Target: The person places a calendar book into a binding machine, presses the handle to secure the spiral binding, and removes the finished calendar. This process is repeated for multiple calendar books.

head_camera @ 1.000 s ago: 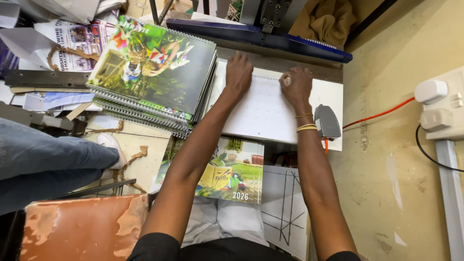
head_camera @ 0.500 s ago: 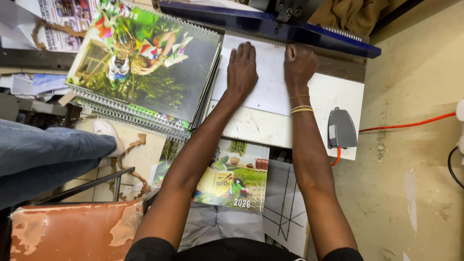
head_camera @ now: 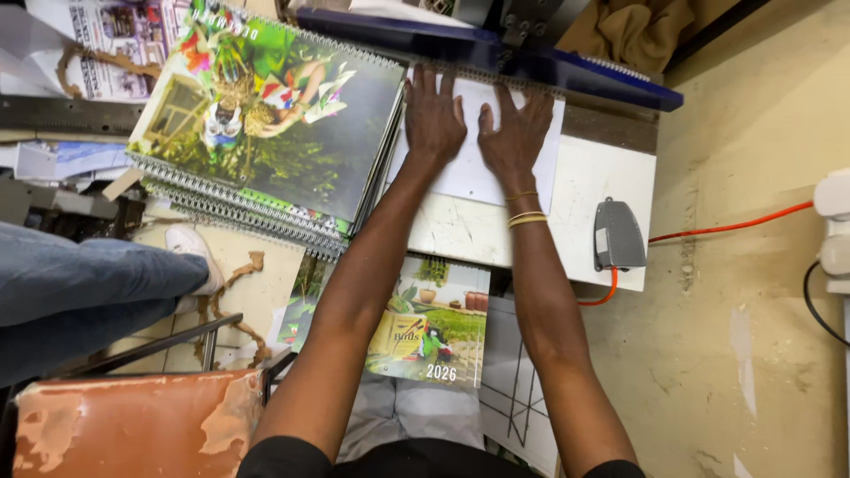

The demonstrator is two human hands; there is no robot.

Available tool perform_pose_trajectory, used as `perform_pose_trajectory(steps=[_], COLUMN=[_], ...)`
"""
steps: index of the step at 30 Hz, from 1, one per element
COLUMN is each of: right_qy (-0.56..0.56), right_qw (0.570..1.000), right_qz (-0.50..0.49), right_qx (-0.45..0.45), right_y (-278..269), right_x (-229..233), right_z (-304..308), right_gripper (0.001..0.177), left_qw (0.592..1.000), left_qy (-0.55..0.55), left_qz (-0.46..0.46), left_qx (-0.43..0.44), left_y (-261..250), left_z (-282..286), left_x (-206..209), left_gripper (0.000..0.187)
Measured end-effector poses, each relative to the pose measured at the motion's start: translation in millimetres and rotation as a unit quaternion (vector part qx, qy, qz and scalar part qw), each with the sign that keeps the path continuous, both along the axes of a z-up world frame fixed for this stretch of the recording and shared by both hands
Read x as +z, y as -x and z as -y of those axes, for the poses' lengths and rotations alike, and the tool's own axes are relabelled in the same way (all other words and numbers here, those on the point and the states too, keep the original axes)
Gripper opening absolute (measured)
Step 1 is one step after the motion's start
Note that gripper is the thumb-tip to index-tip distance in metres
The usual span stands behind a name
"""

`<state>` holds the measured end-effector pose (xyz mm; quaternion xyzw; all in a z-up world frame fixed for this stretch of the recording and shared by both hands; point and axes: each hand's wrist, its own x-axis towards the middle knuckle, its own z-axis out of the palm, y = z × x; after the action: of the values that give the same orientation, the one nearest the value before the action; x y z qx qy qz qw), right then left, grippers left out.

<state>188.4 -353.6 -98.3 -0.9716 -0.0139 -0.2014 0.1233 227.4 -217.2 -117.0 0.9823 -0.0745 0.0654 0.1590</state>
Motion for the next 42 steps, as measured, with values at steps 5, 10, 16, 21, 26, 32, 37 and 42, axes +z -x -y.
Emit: perform_pose_trajectory(steps=[5, 10, 16, 21, 26, 32, 37, 42], right_qy=[-0.038, -0.038, -0.057, -0.074, -0.142, -0.082, -0.242, -0.019], right_qw=[0.995, 0.997, 0.987, 0.979, 0.964, 0.986, 0.928, 1.0], right_qz=[-0.077, -0.043, -0.136, -0.17, -0.012, -0.065, -0.117, -0.009], right_qx=[-0.044, -0.041, -0.062, 0.089, 0.224, 0.129, 0.256, 0.018], right_y=[-1.7, -1.2, 9.7, 81.3, 185.3, 206.1, 214.4, 197.3], right_x=[-5.4, -1.5, 26.1, 39.9, -13.6, 1.9, -9.1, 12.0], right_z=[-6.2, -1.7, -10.6, -20.6, -16.1, -15.0, 39.7, 164.9], right_gripper=[0.061, 0.059, 0.063, 0.06, 0.052, 0.057, 0.044, 0.03], left_qw=[0.998, 0.98, 0.975, 0.972, 0.978, 0.98, 0.982, 0.982], left_qy=[0.037, -0.079, -0.055, -0.006, 0.01, 0.015, 0.001, 0.0], left_qz=[0.046, -0.117, -0.043, 0.11, 0.103, 0.061, 0.05, 0.048], left_qx=[0.011, -0.143, -0.212, -0.209, -0.183, -0.19, -0.182, -0.182], left_y=[-4.6, 30.7, 99.0, 130.0, 129.5, 135.0, 136.0, 137.4], left_z=[-6.1, -23.1, -39.5, -52.8, -40.0, -38.3, -38.7, -39.0], left_x=[-17.7, -7.3, 9.5, 4.8, -16.6, -1.8, -5.4, -4.5], left_gripper=[0.053, 0.078, 0.073, 0.04, 0.036, 0.034, 0.035, 0.034])
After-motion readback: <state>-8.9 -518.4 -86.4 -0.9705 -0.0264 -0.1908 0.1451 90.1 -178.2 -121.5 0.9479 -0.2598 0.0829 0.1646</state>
